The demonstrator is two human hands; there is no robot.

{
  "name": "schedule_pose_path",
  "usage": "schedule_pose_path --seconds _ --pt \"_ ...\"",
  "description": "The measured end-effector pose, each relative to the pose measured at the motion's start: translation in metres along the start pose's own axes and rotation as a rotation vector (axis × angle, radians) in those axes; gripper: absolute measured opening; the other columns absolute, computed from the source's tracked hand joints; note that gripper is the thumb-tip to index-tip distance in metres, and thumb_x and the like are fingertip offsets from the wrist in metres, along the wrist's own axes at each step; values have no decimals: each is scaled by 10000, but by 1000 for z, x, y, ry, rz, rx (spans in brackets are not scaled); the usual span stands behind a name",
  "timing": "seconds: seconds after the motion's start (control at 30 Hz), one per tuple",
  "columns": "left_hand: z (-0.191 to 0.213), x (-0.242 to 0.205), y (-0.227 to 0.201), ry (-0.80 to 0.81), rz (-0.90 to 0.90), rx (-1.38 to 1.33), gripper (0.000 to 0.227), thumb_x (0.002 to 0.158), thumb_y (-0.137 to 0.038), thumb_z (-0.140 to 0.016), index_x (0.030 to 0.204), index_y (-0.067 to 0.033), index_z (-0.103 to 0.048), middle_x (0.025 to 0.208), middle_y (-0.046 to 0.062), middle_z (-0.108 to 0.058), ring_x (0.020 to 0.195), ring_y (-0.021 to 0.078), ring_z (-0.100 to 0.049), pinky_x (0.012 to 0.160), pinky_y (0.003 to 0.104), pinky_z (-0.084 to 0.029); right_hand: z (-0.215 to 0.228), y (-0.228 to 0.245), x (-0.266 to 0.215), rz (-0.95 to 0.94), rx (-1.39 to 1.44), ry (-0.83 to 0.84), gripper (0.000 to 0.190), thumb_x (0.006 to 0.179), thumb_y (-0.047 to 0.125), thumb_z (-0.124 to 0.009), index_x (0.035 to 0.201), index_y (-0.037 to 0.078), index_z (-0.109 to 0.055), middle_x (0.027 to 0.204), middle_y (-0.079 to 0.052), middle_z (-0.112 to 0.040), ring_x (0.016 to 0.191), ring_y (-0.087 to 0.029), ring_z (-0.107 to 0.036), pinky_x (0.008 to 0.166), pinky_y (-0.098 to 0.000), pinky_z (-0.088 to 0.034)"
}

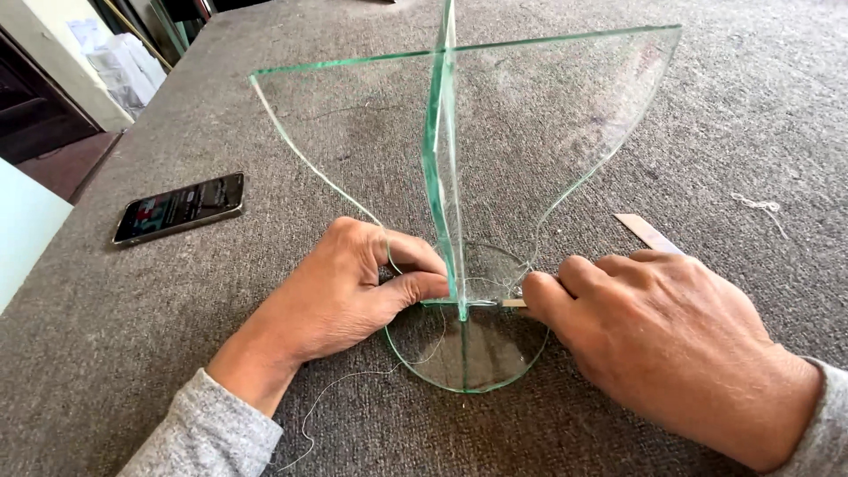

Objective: The person is assembling a decorative glass structure, carefully holding pieces together while using a utility knife to trim or scrape excess material from the joints.

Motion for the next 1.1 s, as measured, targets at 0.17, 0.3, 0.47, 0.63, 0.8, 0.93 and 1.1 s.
schedule_pose_path --seconds 0.17,0.3,0.47,0.63,0.8,0.93,1.1 --pt "-2 1 0 9 -24 -12 167 989 -219 -833 849 -136 -871 792 -96 -843 731 3 -707 744 244 -565 7 -2 4 73 36 -49 78 1033 178 -588 1074 226 -541 753 14 -631 553 -272 -738 520 -537 -567" --pt "-1 2 -3 5 -17 -3 159 986 -219 -826 870 -135 -896 830 -93 -876 763 -4 -733 736 231 -586 -2 -15 7 83 85 57 124 1116 374 -594 1102 264 -540 772 17 -654 575 -321 -757 503 -564 -565" --pt "-3 1 3 25 59 -52 182 979 -252 -840 847 -138 -896 797 -102 -850 742 7 -713 744 235 -566 -14 -31 -4 112 95 48 166 993 283 -631 1137 304 -551 797 41 -680 582 -338 -780 483 -591 -585" --pt "-2 2 3 9 62 -75 182 972 -281 -845 861 -155 -915 825 -91 -881 747 6 -716 727 233 -568 -23 -44 -12 40 77 69 299 1175 557 -468 995 325 -525 782 74 -639 606 -264 -762 527 -533 -581" --pt "-4 2 0 3 29 -81 188 977 -286 -839 852 -160 -901 838 -102 -887 780 -9 -740 760 220 -580 -10 -28 -9 44 33 -35 63 1112 339 -526 1068 294 -528 794 52 -634 568 -231 -756 473 -493 -604" --pt "-4 2 6 -5 48 -30 140 968 -279 -858 877 -190 -918 768 -127 -862 689 -30 -637 655 244 -496 -13 -24 -10 -56 29 65 92 1093 416 -513 1097 324 -509 824 63 -648 661 -257 -770 514 -513 -630" --pt "-4 4 4 -10 1 -43 117 982 -244 -844 906 -182 -908 777 -116 -859 726 -39 -656 669 244 -506 -19 -21 -13 -150 10 181 140 1070 484 -501 1118 354 -486 868 84 -670 776 -278 -801 620 -576 -662"
Point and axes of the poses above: each hand's wrist, its own x-axis towards the middle knuckle, its own z-axis out of the back of the hand, y = z × x, the point moved 9 cm from there along x, towards the middle knuckle
